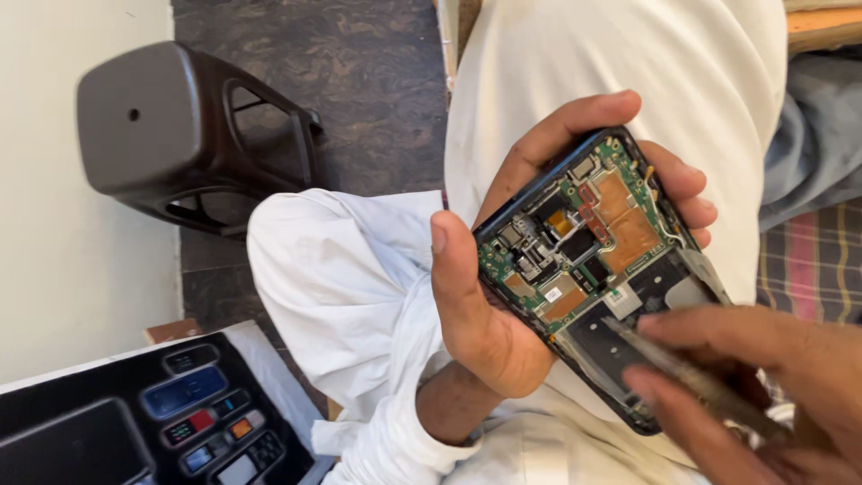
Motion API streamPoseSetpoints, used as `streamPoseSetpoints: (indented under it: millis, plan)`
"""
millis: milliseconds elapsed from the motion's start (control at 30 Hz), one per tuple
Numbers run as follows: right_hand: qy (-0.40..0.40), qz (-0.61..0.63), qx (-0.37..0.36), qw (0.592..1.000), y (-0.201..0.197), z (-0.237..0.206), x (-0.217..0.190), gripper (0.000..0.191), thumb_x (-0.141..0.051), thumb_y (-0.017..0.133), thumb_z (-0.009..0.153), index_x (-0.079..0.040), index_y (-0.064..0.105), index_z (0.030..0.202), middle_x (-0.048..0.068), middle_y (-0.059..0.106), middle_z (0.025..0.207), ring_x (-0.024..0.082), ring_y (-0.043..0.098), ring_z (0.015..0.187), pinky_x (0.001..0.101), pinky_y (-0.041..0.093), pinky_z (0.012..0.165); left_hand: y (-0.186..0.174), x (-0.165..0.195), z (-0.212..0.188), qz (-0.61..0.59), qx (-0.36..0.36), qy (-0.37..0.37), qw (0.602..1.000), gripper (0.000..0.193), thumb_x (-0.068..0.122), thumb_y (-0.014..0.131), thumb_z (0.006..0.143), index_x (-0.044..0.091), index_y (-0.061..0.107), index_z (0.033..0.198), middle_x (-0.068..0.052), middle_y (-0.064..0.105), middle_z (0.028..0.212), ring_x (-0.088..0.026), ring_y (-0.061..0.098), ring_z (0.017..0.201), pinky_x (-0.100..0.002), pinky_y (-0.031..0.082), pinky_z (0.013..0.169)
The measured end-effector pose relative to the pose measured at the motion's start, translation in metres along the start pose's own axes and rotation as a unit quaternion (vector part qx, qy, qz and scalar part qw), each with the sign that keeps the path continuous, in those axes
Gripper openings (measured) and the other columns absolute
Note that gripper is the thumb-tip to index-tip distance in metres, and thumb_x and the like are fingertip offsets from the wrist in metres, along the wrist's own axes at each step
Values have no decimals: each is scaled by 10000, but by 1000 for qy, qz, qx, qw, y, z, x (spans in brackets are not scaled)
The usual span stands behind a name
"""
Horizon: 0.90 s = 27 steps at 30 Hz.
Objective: The person holds a disassembled smartphone and uses tweezers to adjust and connect internal ribbon cables and components. The person flips the phone to wipe the back cover with a cloth, then returns to the interior to continue manipulating connectors and wires.
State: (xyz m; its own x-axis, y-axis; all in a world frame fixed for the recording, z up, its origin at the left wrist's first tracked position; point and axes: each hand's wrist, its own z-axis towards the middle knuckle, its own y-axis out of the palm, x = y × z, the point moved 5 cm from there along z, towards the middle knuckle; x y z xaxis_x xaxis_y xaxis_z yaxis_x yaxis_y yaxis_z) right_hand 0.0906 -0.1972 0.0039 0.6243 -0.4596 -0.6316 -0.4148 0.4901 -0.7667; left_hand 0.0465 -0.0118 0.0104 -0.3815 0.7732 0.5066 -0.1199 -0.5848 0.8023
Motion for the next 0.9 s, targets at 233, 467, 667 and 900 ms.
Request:
streamPoseSetpoints:
  millis: [233,467,667,900]
  plan:
    - [-130,-17,11,991,-30,48,-57,357,-127,817,836,-43,710,1166,43,724,715,111,702,562,265,498,492,12,11,1,90,19,-42,995,1029,797,367,1106,-137,322,1533,-233,548,1193,-243,566,1097,-376,483,1030]
    - [-117,-51,-16,992,-32,63,-62,390,-132,839,816,-52,753,1188,46,735,679,127,681,564,293,501,482,16,10,8,92,29,-64,993,1093,811,380,1033,-142,315,1564,-213,545,1186,-229,560,1084,-374,486,1006]
    - [-137,-44,-32,989,-34,61,-58,386,-112,809,811,-34,729,1180,82,746,747,145,725,613,288,525,513,17,11,6,93,34,-78,992,1076,806,361,1035,-129,343,1567,-204,557,1184,-219,568,1086,-368,490,1011]
    - [-126,-54,-32,990,-34,60,-62,398,-100,808,801,-26,726,1183,79,748,744,154,759,638,286,544,527,17,7,4,98,36,-77,992,1080,818,369,1043,-130,353,1562,-206,560,1177,-220,564,1091,-374,489,1016]
